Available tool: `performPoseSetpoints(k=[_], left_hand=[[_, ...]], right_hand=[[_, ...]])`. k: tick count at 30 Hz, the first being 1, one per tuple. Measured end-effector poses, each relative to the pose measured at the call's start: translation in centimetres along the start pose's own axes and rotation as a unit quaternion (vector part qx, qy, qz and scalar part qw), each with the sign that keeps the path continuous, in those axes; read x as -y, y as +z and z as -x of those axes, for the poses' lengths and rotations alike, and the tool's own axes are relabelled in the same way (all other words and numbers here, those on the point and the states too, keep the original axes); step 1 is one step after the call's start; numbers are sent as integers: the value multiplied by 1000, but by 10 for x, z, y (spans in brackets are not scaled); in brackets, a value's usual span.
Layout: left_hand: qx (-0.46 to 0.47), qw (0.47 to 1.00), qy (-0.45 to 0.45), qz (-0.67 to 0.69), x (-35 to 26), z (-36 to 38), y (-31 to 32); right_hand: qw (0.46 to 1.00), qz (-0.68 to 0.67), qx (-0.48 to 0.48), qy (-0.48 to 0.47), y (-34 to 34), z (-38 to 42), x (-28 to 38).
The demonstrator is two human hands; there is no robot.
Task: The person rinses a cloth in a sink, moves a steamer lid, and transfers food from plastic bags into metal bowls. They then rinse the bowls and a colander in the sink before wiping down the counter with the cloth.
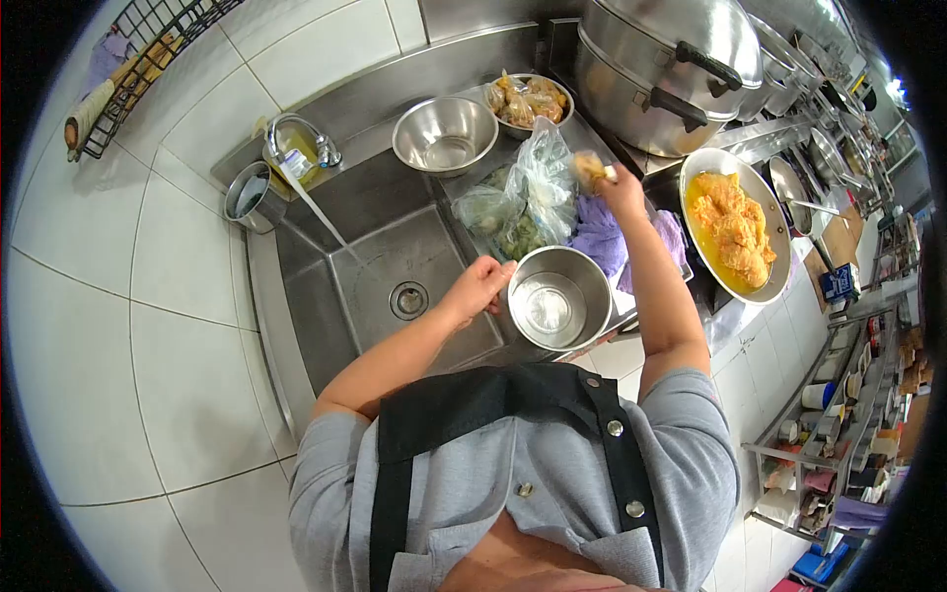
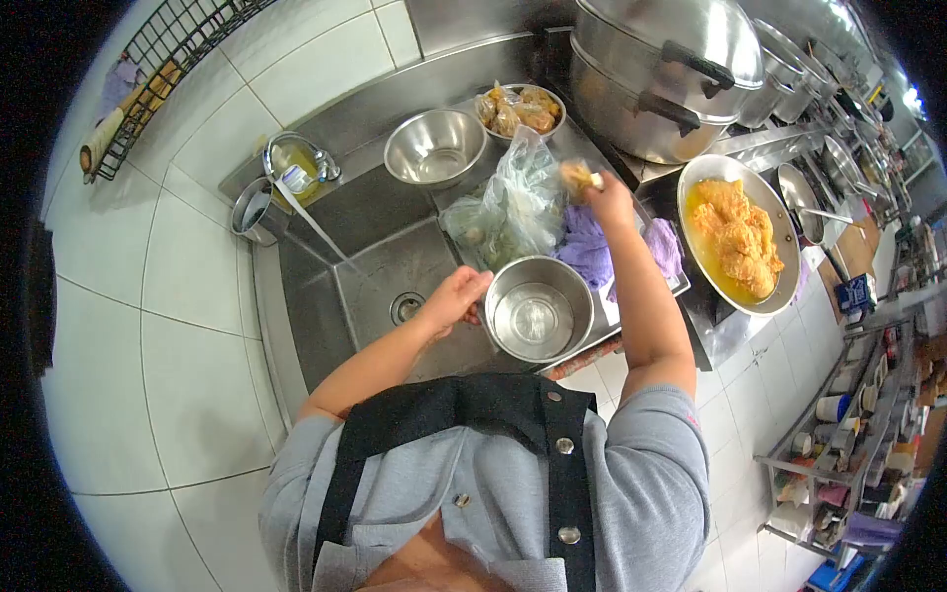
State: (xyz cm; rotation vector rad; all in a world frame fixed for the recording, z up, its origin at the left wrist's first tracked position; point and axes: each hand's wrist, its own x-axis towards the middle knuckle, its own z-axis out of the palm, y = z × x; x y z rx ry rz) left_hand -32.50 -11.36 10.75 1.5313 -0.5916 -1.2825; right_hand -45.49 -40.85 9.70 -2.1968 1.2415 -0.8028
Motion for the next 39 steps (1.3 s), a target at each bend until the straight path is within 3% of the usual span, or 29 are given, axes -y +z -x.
performPoseSetpoints(k=[1, 2, 3, 5, 6, 8, 12, 13, 14, 15, 17, 19, 22, 24, 27, 31, 33, 39], left_hand=[[-29, 999, 31, -35, -3, -3, -6], [-65, 994, 79, -35, -5, -6, -12], [-66, 994, 78, -33, -6, -11, -19], [-144, 971, 183, -49, -8, -26, -34], [-152, 964, 217, -33, -11, -35, -41], [-176, 952, 252, -16, -25, -49, -52], [-202, 933, 298, 3, -58, -61, -64], [-204, 933, 298, 3, -59, -62, -65], [-202, 937, 282, 45, -60, -63, -66], [-200, 939, 267, 86, -61, -63, -66], [-184, 940, 264, 112, -47, -59, -68], [-173, 952, 222, 119, -35, -50, -69], [-212, 959, 159, 99, -21, -26, -80], [-230, 956, 138, 117, -8, -14, -92], [-252, 949, 106, 155, 8, -4, -105], [-259, 942, 104, 186, 7, -1, -98], [-247, 947, 101, 180, 1, 0, -91], [-239, 954, 109, 142, -4, 5, -93]], right_hand=[[996, 75, 20, -37, 1, 4, 10], [987, 96, 120, -37, -3, 5, 18], [987, 97, 121, -38, -1, 2, 19], [944, 229, 224, -83, 1, -7, 20], [943, 231, 225, -84, -3, -10, 27], [862, 357, 348, -90, -11, -21, 47], [852, 343, 369, -141, 6, -80, 52], [951, 23, 309, -4, 13, -86, 56], [921, -300, 207, 133, 18, -94, 60], [922, -301, 208, 130, 30, -105, 56], [817, -444, 270, 251, 72, -130, 36], [800, -438, 265, 312, 98, -147, 27], [783, -440, 298, 322, 110, -155, 28], [728, -470, 317, 385, 105, -152, 35], [687, -498, 348, 398, 123, -162, 20], [697, -503, 318, 400, 156, -185, -7], [737, -452, 335, 374, 198, -218, -49], [776, -415, 290, 377, 167, -199, -23]])
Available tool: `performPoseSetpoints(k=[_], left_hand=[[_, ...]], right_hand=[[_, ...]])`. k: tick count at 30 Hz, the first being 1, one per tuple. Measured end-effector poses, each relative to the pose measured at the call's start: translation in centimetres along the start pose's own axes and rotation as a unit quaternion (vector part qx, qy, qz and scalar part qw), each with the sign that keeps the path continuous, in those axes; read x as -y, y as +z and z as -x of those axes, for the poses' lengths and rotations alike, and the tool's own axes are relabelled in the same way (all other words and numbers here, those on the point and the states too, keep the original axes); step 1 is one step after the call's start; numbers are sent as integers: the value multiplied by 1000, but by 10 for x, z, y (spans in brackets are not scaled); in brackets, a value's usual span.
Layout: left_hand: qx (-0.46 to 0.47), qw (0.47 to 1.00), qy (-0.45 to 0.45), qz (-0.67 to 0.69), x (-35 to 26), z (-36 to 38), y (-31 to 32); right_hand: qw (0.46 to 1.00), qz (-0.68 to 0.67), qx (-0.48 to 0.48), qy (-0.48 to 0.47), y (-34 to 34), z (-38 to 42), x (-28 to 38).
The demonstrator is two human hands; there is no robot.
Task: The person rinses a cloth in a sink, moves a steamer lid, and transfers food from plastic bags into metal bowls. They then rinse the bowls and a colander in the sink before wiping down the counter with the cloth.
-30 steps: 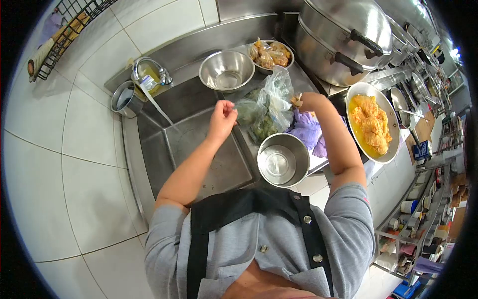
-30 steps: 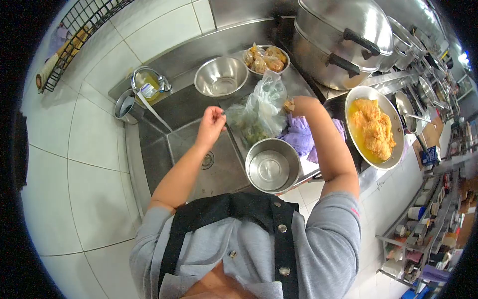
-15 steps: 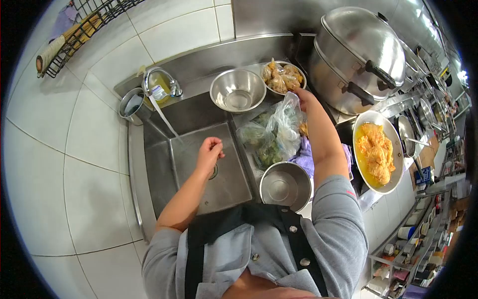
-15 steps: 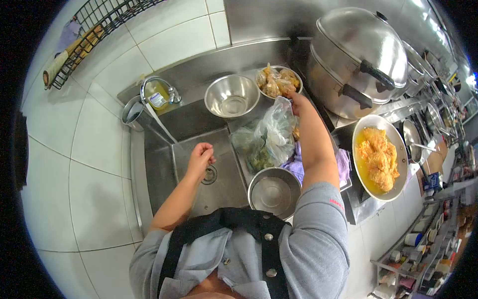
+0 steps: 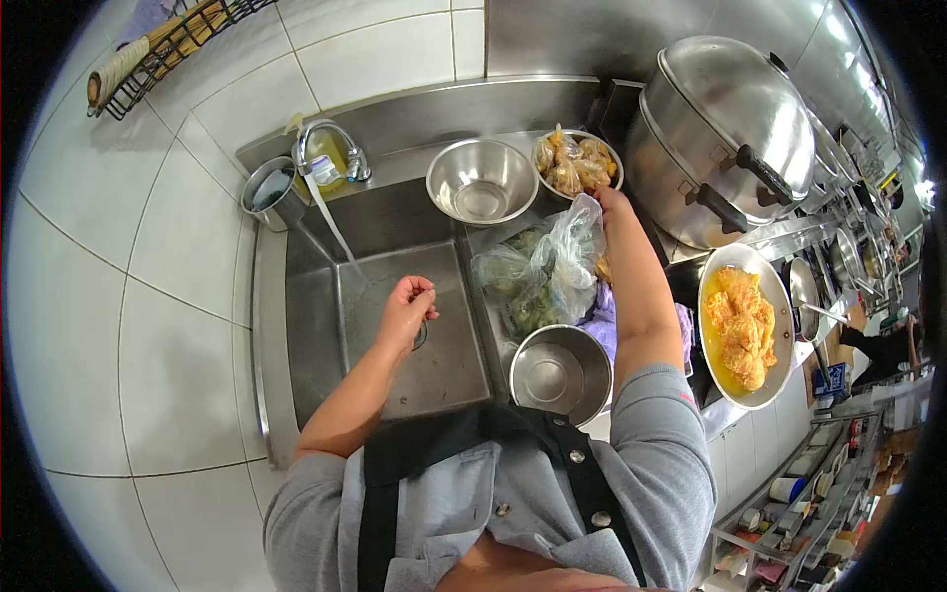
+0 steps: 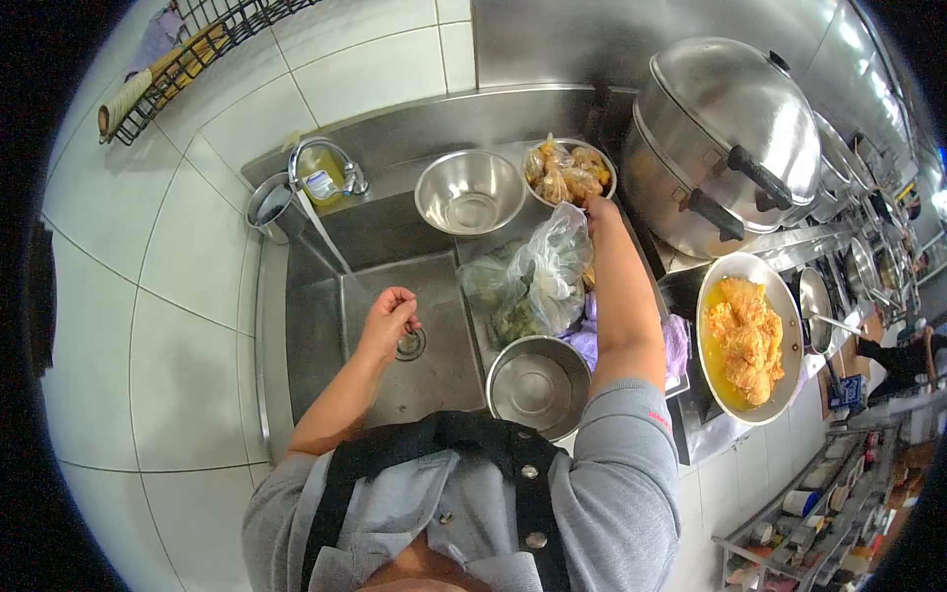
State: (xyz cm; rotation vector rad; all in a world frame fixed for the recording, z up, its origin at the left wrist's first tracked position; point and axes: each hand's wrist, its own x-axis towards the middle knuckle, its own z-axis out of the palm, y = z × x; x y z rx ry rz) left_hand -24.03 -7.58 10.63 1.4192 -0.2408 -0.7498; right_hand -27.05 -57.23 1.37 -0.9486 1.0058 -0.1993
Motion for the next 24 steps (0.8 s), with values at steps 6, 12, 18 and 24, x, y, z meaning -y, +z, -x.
performPoseSetpoints(k=[6, 12, 18, 24], left_hand=[[1, 999, 43, -17, -22, -2, 5], [118, 988, 102, -6, -69, -19, 43], [172, 973, 150, 11, -112, 8, 106], [260, 950, 171, 32, -75, 28, 136]], right_hand=[[986, -101, 49, -122, 28, 137, 44], [977, -96, 112, -153, 37, 242, 70], [972, -68, 113, -195, 33, 340, 25], [965, -19, 19, -261, 20, 398, -55]])
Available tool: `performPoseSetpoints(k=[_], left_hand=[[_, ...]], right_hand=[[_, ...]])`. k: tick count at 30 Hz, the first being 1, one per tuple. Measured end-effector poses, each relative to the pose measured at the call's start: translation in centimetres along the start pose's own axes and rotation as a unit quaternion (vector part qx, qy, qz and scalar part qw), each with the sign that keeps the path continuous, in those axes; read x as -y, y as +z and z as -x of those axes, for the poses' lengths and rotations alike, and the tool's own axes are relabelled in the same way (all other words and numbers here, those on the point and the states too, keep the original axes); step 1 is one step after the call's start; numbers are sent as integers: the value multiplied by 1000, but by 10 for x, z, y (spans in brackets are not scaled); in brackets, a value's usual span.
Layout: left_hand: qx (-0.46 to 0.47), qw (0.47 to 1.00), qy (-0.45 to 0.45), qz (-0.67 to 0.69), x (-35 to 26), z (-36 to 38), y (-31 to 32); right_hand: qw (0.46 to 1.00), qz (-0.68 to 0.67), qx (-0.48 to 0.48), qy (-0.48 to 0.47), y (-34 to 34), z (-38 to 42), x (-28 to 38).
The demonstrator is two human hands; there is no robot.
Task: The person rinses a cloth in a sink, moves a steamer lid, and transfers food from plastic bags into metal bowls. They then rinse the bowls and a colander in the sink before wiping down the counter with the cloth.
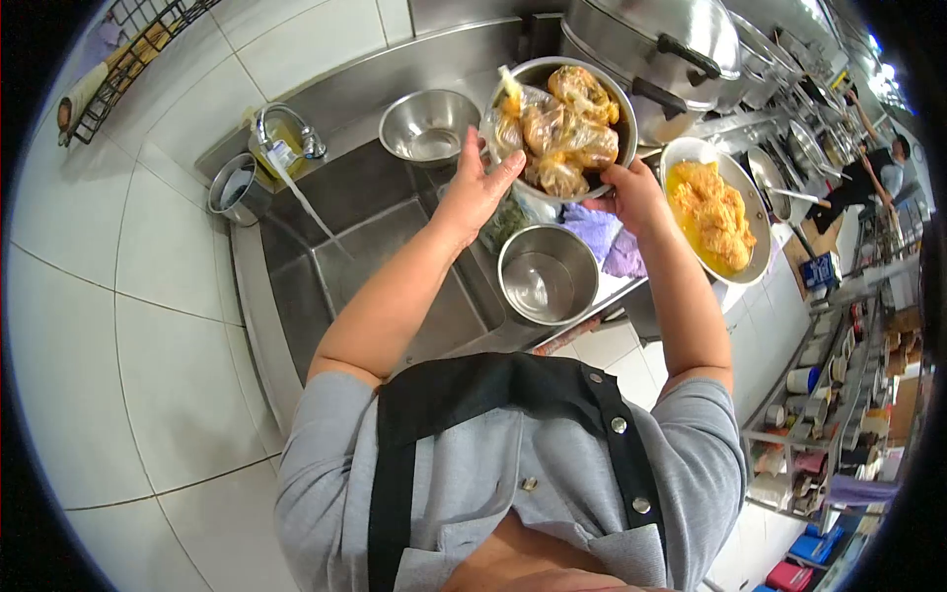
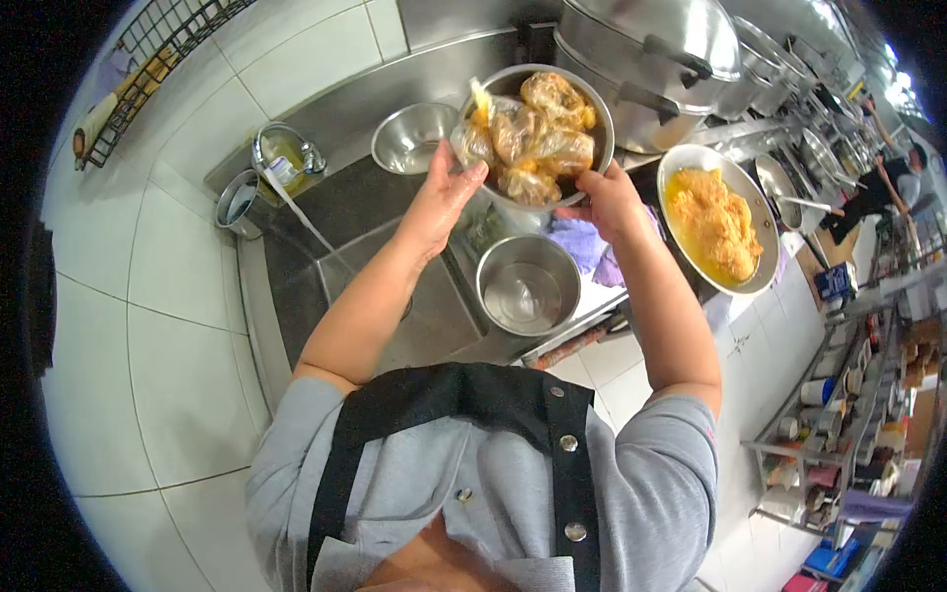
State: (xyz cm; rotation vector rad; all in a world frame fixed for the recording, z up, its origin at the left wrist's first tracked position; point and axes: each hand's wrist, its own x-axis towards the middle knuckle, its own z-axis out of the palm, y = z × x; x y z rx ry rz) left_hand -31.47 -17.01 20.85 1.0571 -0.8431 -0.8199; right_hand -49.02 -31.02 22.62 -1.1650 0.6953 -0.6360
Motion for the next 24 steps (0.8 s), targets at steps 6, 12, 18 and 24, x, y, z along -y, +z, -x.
performPoseSetpoints(k=[6, 12, 18, 24], left_hand=[[41, 998, 2, 52, 24, 38, 14], [27, 997, -66, 24, 55, 54, 4], [45, 995, -73, 49, 45, 61, 11], [65, 997, -31, 21, 57, 63, 11]], right_hand=[[995, 75, -65, -29, -10, 50, -42], [994, 80, -62, -50, -18, 74, -65], [900, 300, -44, -314, -40, 63, -96], [943, 200, -6, -266, -34, 76, -92]])
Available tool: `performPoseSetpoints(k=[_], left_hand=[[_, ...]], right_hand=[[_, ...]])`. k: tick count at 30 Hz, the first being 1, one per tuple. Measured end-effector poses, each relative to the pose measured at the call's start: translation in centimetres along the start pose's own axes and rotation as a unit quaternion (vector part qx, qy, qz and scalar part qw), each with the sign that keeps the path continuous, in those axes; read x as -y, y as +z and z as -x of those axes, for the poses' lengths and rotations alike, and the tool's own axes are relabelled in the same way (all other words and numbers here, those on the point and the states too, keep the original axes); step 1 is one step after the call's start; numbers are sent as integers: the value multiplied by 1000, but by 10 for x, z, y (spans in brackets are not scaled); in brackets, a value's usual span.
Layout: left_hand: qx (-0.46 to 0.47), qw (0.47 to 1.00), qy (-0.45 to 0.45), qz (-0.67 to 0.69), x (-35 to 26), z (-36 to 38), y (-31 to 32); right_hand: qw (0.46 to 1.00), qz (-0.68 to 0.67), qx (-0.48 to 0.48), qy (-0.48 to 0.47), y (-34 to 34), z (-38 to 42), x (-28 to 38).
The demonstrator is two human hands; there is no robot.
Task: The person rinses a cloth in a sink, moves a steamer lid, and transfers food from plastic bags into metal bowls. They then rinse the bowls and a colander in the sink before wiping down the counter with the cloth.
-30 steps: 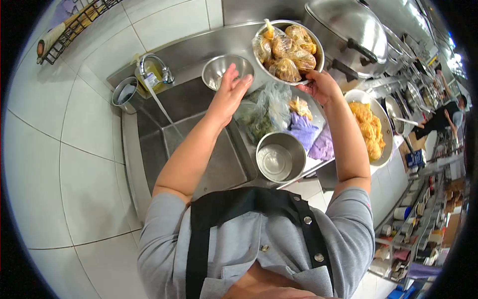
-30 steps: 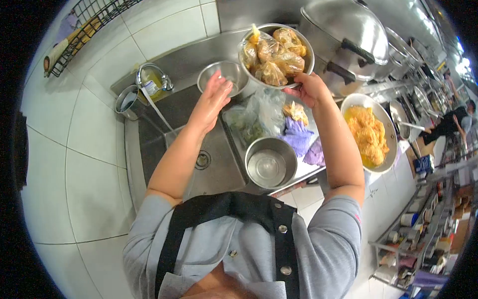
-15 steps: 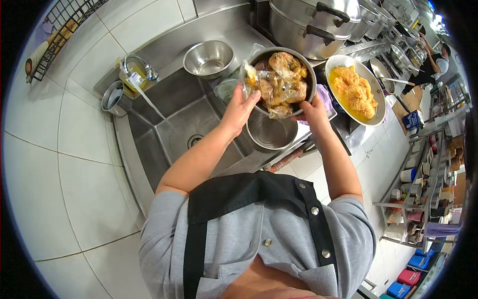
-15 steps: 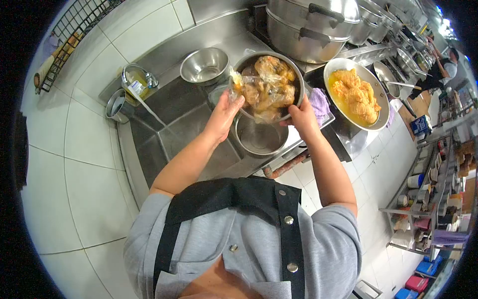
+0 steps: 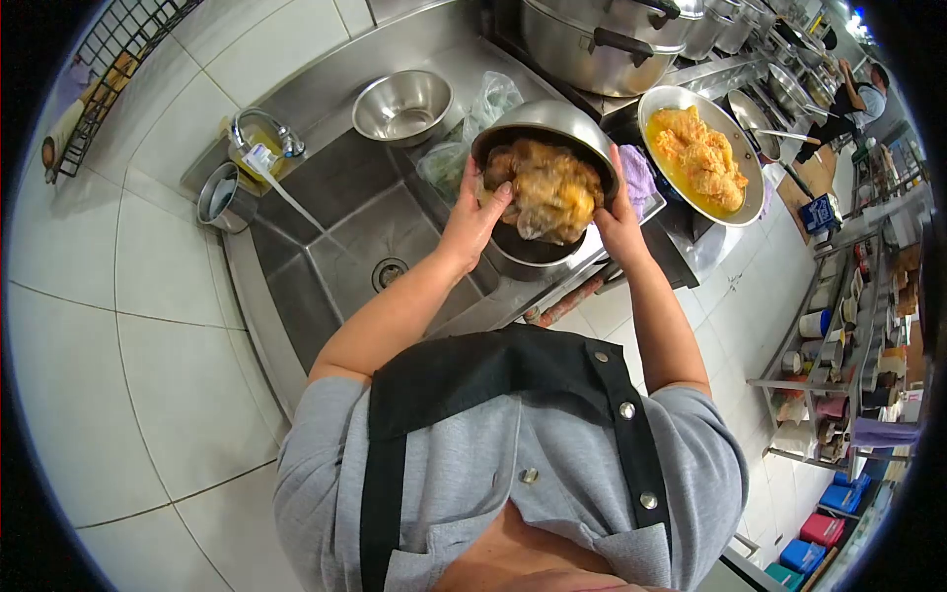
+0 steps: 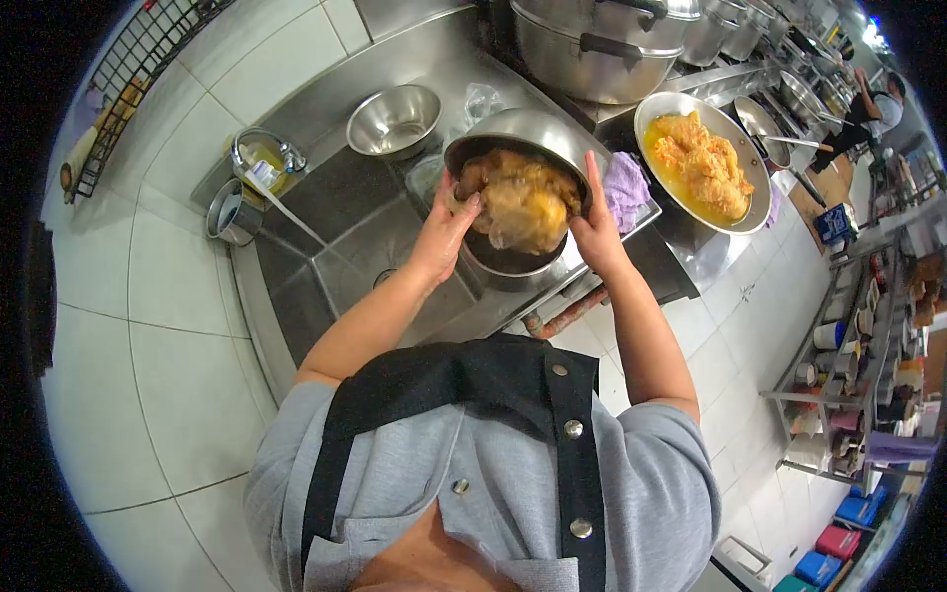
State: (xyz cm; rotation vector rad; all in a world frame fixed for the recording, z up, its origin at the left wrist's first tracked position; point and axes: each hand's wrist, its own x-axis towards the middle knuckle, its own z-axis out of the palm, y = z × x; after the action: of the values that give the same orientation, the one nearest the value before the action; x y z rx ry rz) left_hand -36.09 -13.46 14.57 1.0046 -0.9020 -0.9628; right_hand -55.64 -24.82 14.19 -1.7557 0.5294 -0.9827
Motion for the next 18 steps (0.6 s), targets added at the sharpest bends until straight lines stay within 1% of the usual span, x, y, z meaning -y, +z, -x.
performPoseSetpoints(k=[2, 4, 6, 7, 8, 9, 10, 11, 12, 13, 14, 15, 16, 18], left_hand=[[4, 1000, -11, 11, -2, 4, 3], [6, 1000, -21, 21, -5, 8, 6], [-33, 996, -59, -55, -3, 12, 8], [-32, 996, -61, -56, 4, 12, 6], [-25, 995, -37, -88, 15, 9, 0], [-17, 992, -13, -121, 17, 7, 0], [-16, 993, -13, -120, 20, 6, 0], [-10, 993, 14, -114, 22, 6, 1], [-3, 993, 42, -107, 23, 4, 2], [-3, 993, 42, -107, 22, 3, 1], [-2, 988, 60, -141, 20, 0, -2], [-1, 982, 77, -175, 14, -3, -4], [-2, 981, 77, -175, 8, -6, -7], [4, 991, 36, -132, -7, -19, -12]], right_hand=[[1000, 29, 7, 2, -1, 4, 3], [1000, 23, 13, 10, -3, 5, 9], [994, -93, 28, 53, -2, 9, 21], [994, -99, 12, 39, 0, 9, 19], [994, -100, 12, 40, 0, 7, 19], [997, -62, -1, 51, -1, 6, 22], [998, -24, -14, 62, -2, 3, 23], [992, -73, -48, 89, -2, 0, 15], [992, -72, -48, 89, -2, -3, 7], [989, -93, -74, 90, -2, -7, 0], [984, -114, -100, 90, -2, -11, -8], [984, -107, -121, 81, 0, -17, -9], [984, -108, -120, 81, -3, -23, -8], [985, -65, -109, 120, -9, -35, 1]])
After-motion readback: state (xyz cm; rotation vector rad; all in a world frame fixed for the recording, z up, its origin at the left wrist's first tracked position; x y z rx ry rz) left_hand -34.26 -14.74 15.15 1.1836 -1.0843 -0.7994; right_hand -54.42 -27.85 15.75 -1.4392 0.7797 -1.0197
